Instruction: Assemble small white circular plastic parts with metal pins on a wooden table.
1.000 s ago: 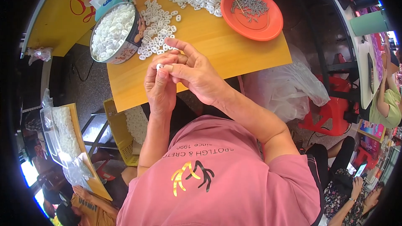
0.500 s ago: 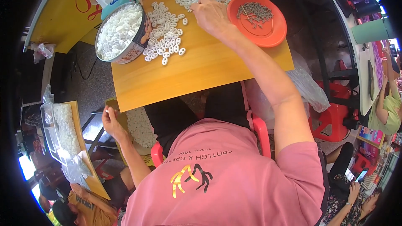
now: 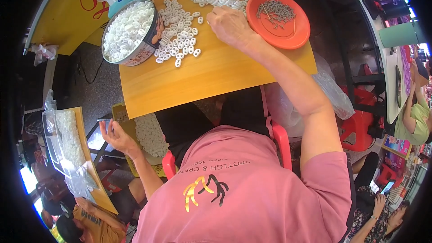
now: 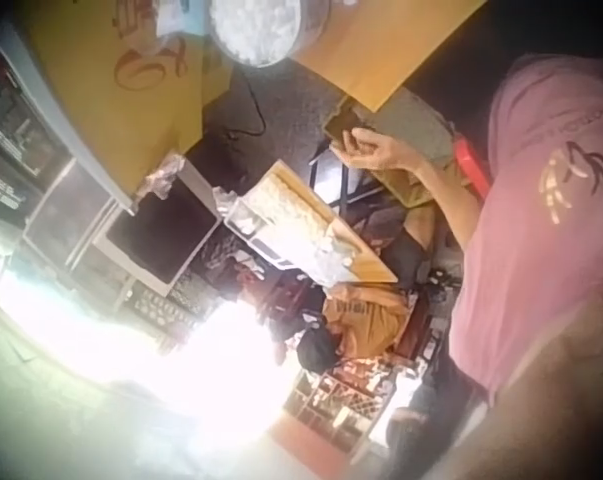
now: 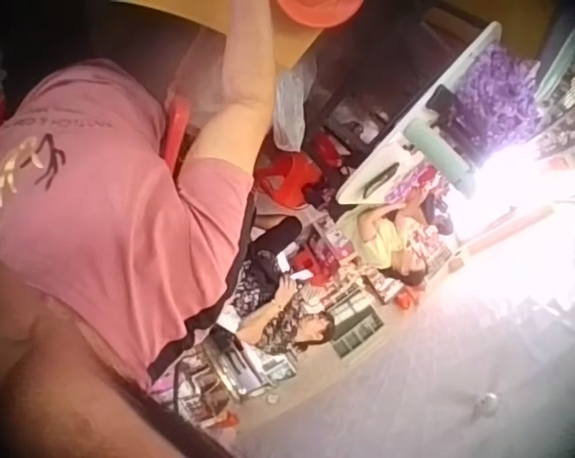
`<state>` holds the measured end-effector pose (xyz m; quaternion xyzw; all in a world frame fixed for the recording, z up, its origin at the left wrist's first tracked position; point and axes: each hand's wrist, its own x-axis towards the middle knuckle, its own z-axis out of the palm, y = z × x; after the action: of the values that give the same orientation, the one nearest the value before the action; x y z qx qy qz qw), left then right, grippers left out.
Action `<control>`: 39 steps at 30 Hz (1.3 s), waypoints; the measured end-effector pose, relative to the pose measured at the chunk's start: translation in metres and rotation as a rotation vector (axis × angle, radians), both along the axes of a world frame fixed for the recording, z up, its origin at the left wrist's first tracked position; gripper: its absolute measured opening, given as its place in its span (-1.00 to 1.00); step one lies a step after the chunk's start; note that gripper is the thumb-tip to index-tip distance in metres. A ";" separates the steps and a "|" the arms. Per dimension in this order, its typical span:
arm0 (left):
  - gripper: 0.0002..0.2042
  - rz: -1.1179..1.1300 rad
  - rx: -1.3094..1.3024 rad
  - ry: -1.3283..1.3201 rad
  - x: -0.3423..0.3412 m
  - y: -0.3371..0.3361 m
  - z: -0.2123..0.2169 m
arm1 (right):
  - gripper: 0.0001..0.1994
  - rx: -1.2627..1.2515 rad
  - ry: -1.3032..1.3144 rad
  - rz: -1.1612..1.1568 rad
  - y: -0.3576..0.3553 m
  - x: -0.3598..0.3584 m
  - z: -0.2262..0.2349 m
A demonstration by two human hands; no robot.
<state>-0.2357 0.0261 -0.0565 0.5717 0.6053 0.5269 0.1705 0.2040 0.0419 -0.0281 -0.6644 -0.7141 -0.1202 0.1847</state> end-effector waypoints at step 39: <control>-0.87 -1.166 -0.557 -0.632 0.275 -0.020 0.029 | -0.93 0.268 0.754 0.028 -0.123 -0.025 0.023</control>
<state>0.0396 0.0061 -0.0273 0.5576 0.2350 0.3164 0.7306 0.1787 -0.0816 -0.0052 -0.6222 -0.5832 0.0424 0.5204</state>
